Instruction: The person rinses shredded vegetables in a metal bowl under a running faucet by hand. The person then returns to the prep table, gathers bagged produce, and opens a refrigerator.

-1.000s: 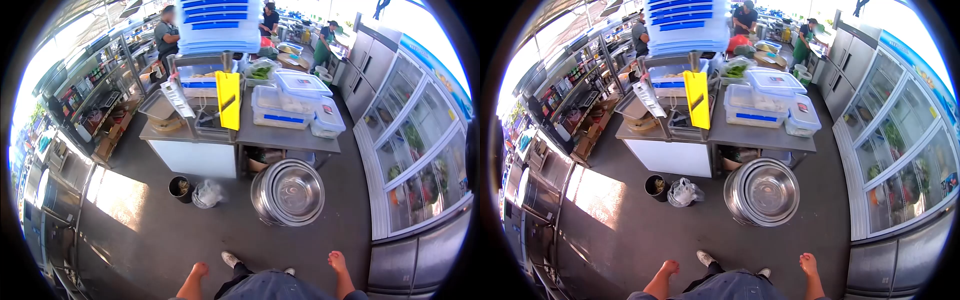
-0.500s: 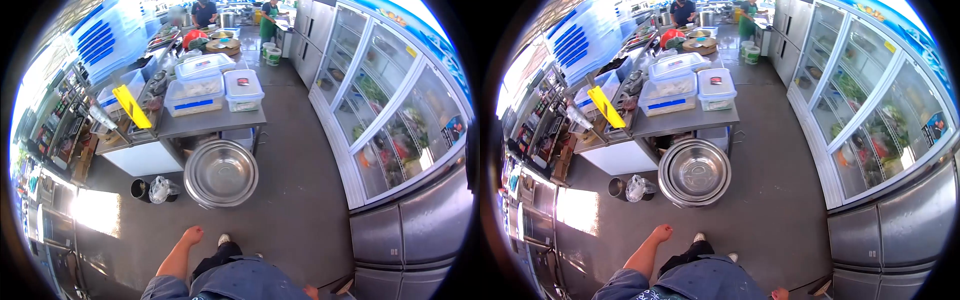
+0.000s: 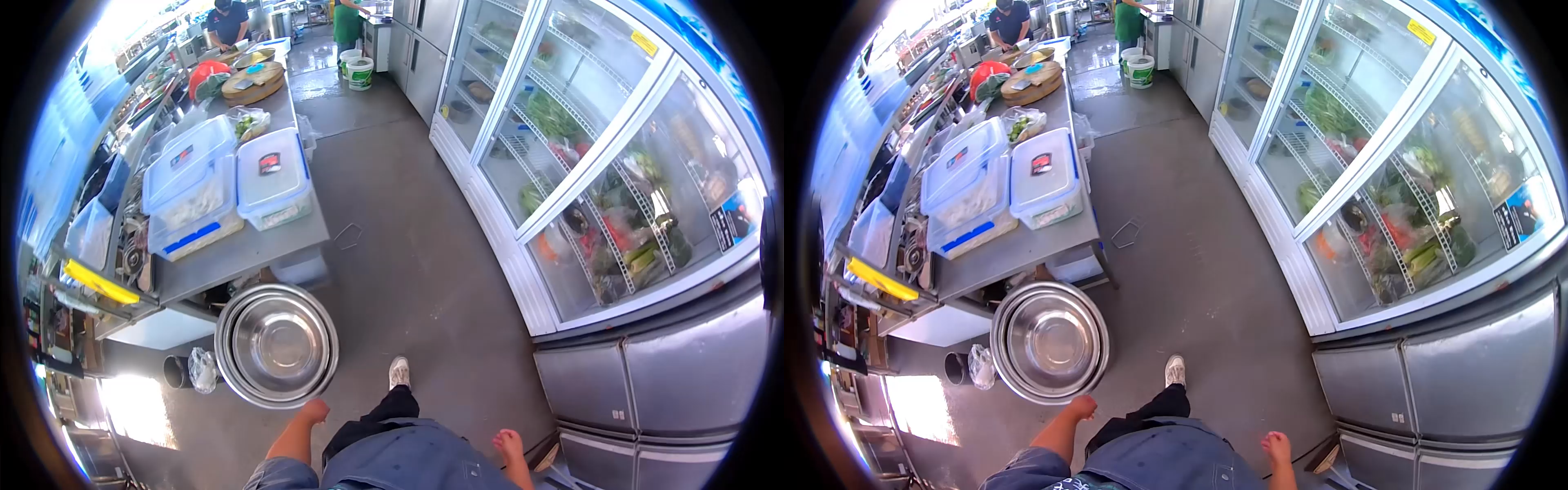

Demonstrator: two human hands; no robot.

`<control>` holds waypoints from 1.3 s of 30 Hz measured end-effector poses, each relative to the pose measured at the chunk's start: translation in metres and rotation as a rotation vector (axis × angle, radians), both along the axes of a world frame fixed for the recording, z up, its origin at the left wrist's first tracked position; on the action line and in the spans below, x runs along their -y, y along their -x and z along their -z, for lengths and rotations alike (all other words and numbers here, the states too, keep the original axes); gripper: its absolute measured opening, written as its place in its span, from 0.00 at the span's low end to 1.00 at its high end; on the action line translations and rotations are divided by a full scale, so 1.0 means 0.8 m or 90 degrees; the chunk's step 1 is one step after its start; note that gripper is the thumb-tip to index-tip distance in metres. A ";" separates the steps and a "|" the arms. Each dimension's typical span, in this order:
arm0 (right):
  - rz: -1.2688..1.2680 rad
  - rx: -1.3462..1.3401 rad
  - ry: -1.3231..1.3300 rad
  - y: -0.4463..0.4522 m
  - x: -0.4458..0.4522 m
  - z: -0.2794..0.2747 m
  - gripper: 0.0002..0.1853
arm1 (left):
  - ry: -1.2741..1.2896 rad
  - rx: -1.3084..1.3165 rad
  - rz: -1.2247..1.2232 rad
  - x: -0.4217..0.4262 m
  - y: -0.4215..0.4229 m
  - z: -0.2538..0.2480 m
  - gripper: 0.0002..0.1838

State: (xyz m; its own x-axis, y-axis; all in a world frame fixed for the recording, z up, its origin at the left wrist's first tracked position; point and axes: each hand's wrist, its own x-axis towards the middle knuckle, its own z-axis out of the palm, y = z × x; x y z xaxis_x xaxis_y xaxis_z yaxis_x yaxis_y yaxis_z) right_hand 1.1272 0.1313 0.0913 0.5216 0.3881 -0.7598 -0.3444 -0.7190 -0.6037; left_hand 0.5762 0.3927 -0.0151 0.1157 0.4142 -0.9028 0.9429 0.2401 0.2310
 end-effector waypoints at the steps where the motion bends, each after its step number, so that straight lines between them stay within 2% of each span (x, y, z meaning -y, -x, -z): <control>1: 0.055 -0.020 0.040 -0.016 -0.011 -0.013 0.12 | -0.064 0.056 0.160 -0.038 -0.022 0.004 0.17; 3: 0.097 -0.038 0.064 -0.053 -0.048 -0.024 0.12 | -0.195 0.125 0.160 -0.123 -0.079 -0.022 0.15; 4: 0.118 -0.051 0.091 -0.076 -0.065 -0.034 0.12 | -0.253 0.139 0.004 -0.170 -0.119 -0.058 0.14; 6: 0.135 -0.075 0.119 -0.099 -0.109 -0.035 0.13 | -0.283 0.197 -0.194 -0.251 -0.169 -0.086 0.14; 8: 0.163 -0.041 0.142 -0.129 -0.169 -0.037 0.13 | -0.210 0.282 -0.268 -0.342 -0.235 -0.181 0.16; 10: 0.161 -0.044 0.123 -0.162 -0.244 -0.032 0.13 | -0.230 0.332 -0.284 -0.422 -0.293 -0.229 0.16; 13: 0.103 -0.054 0.104 -0.196 -0.368 -0.003 0.12 | -0.259 0.388 -0.308 -0.515 -0.346 -0.262 0.15; 15: 0.038 -0.053 0.095 -0.222 -0.450 0.019 0.12 | -0.274 0.400 -0.324 -0.564 -0.372 -0.256 0.15; 17: -0.015 -0.073 0.043 -0.265 -0.545 0.049 0.13 | -0.338 0.355 -0.236 -0.616 -0.388 -0.256 0.16; 18: -0.032 -0.075 0.036 -0.287 -0.600 0.058 0.13 | -0.351 0.350 -0.249 -0.640 -0.394 -0.255 0.16; 20: -0.045 -0.095 0.104 -0.308 -0.690 0.059 0.12 | -0.370 0.254 -0.221 -0.673 -0.394 -0.263 0.16; 23: -0.109 -0.080 0.080 -0.346 -0.853 0.053 0.11 | -0.394 0.203 -0.234 -0.740 -0.396 -0.301 0.17; 24: -0.131 -0.046 0.057 -0.359 -0.901 0.056 0.11 | -0.371 0.221 -0.311 -0.761 -0.395 -0.298 0.17; 28: -0.226 -0.026 0.030 -0.385 -1.124 0.022 0.12 | -0.400 0.214 -0.430 -0.855 -0.397 -0.320 0.18; 31: -0.295 -0.005 -0.009 -0.387 -1.264 0.033 0.12 | -0.421 0.213 -0.485 -0.924 -0.393 -0.286 0.16; 35: -0.365 0.013 -0.004 -0.344 -1.411 0.083 0.11 | -0.395 0.226 -0.521 -1.039 -0.361 -0.205 0.16; 37: -0.385 0.036 0.017 -0.359 -1.483 0.047 0.11 | -0.422 0.229 -0.498 -1.125 -0.367 -0.209 0.16; 39: -0.405 0.038 0.059 -0.350 -1.534 0.045 0.11 | -0.436 0.224 -0.501 -1.209 -0.360 -0.220 0.16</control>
